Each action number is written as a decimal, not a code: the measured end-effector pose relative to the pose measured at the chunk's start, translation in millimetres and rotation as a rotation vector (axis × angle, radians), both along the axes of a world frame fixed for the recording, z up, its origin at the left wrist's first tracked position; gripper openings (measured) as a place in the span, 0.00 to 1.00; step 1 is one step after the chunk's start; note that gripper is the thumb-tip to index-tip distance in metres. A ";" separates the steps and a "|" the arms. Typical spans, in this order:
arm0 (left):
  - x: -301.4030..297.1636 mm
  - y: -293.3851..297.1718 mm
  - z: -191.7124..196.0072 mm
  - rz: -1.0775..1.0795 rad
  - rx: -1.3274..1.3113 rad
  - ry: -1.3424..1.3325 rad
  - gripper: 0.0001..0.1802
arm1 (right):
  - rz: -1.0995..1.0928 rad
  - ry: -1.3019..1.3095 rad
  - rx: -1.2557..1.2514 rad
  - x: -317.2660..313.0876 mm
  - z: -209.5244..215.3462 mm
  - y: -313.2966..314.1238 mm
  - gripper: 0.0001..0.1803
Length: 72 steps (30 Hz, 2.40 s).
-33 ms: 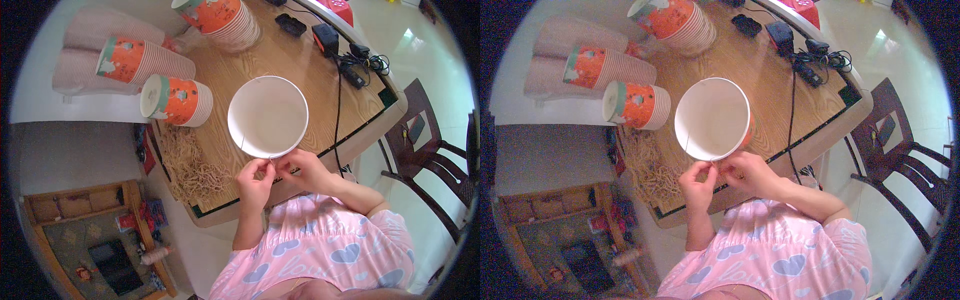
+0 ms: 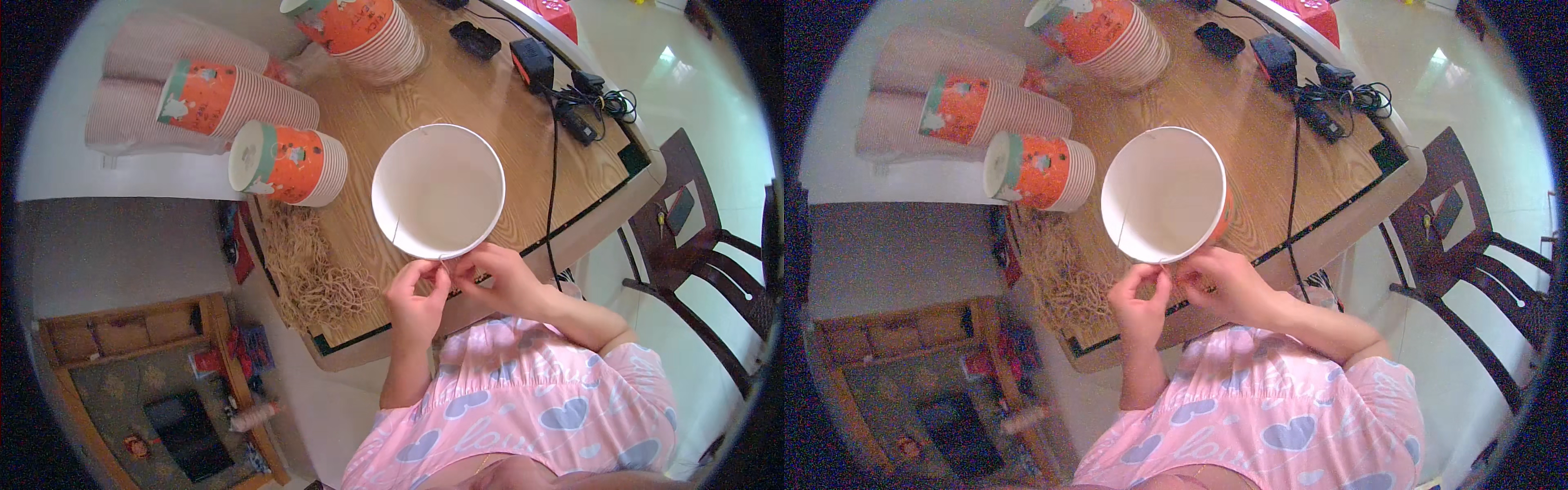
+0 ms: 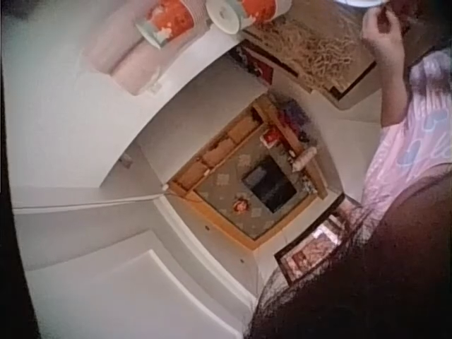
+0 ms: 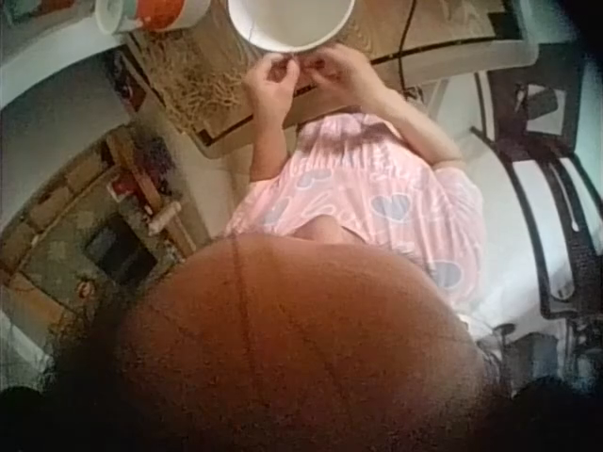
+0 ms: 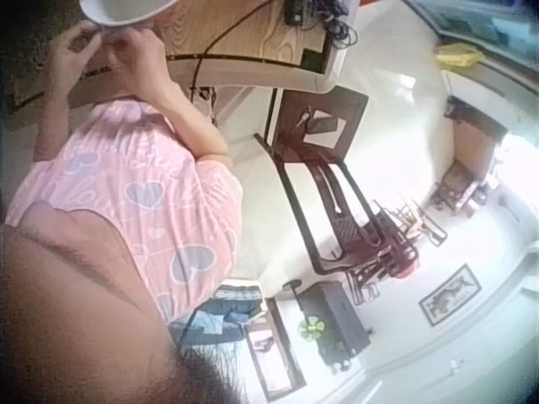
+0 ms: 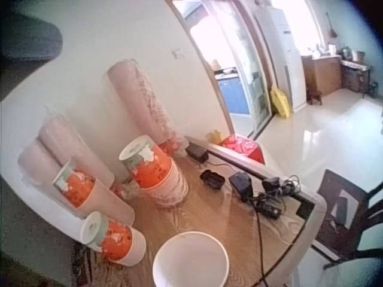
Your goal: Assembling decorative paper buckets by attaching string handles to the pre-punched holes in the rim.
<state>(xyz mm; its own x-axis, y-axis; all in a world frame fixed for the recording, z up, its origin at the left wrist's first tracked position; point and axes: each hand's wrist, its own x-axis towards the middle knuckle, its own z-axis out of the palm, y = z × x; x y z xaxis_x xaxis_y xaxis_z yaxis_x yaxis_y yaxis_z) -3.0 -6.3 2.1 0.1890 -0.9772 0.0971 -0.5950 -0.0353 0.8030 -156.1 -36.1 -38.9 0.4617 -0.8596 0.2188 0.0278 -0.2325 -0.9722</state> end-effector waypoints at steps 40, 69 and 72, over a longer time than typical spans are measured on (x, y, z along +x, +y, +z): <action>9.7 5.3 -8.4 -0.379 -0.432 -0.569 0.12 | -0.106 -0.055 0.219 1.3 6.3 -1.4 0.06; -7.6 6.7 1.1 -0.065 -0.051 -0.209 0.06 | -0.015 -0.212 0.390 4.8 -12.5 -1.5 0.06; -7.5 7.1 1.1 -0.058 -0.038 -0.207 0.06 | 0.016 -0.203 0.422 3.7 -8.0 -0.7 0.05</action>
